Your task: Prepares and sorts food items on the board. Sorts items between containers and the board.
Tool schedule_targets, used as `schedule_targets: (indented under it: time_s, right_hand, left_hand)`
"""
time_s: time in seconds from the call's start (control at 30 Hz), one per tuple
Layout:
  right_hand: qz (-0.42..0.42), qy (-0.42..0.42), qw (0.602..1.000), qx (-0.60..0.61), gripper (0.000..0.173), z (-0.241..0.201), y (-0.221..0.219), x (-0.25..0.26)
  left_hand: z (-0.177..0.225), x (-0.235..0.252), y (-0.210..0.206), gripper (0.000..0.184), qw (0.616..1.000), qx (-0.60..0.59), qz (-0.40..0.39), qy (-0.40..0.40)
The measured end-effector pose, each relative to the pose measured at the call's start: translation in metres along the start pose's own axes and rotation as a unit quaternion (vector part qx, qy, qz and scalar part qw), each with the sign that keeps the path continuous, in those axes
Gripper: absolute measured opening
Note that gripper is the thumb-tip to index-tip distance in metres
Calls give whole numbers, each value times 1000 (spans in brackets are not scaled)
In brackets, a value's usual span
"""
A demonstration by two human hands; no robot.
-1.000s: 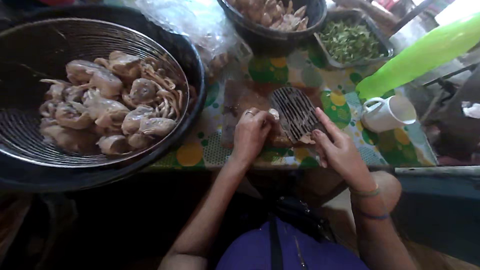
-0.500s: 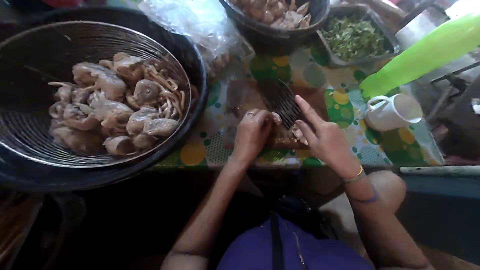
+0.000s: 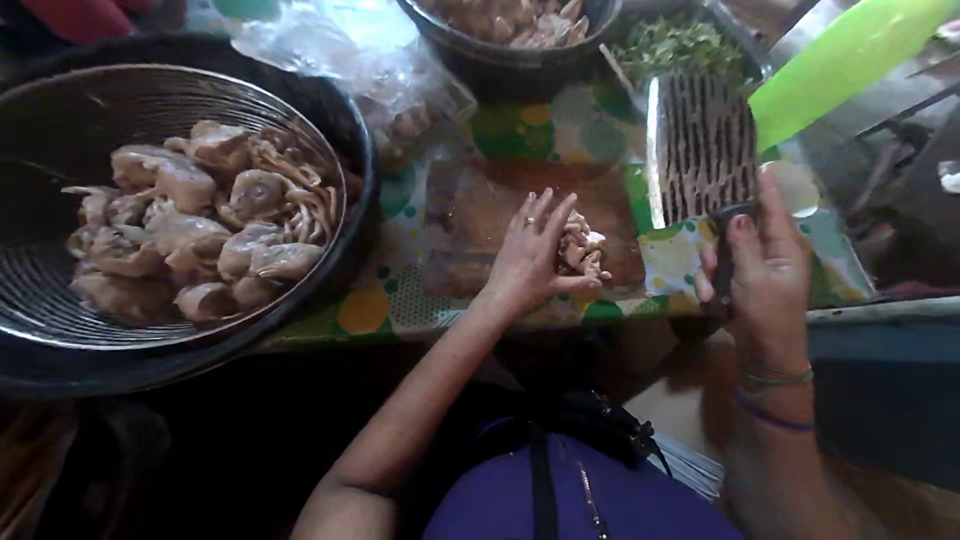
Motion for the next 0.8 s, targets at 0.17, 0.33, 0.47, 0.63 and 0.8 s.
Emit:
schedule_targets:
  time_s: [0.17,0.33,0.47,0.63,0.8]
  right_hand:
    - [7,-47,999,27,57,31,9,-16]
    - [16,-133,990,37,55,70,12,-47]
    - [-27,-179,982,50,54,88,-9,-66]
    - [-70,-182,978,73,56,71,-60,-62]
    - [-52,-4,991,-126,57,14,-104,-67]
  left_hand:
    - [8,35,-33,79,996,68,-57,-32]
    - [7,37,-28,33,997,71,7,-16]
    - [6,32,-24,32,997,53,42,35]
    - [9,30,-22,35,989,33,114,90]
    - [-6,12,9,35,916,-139,352,137]
Point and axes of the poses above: each hand's wrist, its own x-axis towards the middle knuckle, its own y-axis out of the back of the hand, z = x × y, the point moved 10 cm from there along x, towards the middle knuckle, and after that the axes turned 11 degrees about -y, right-handed, at the moved point
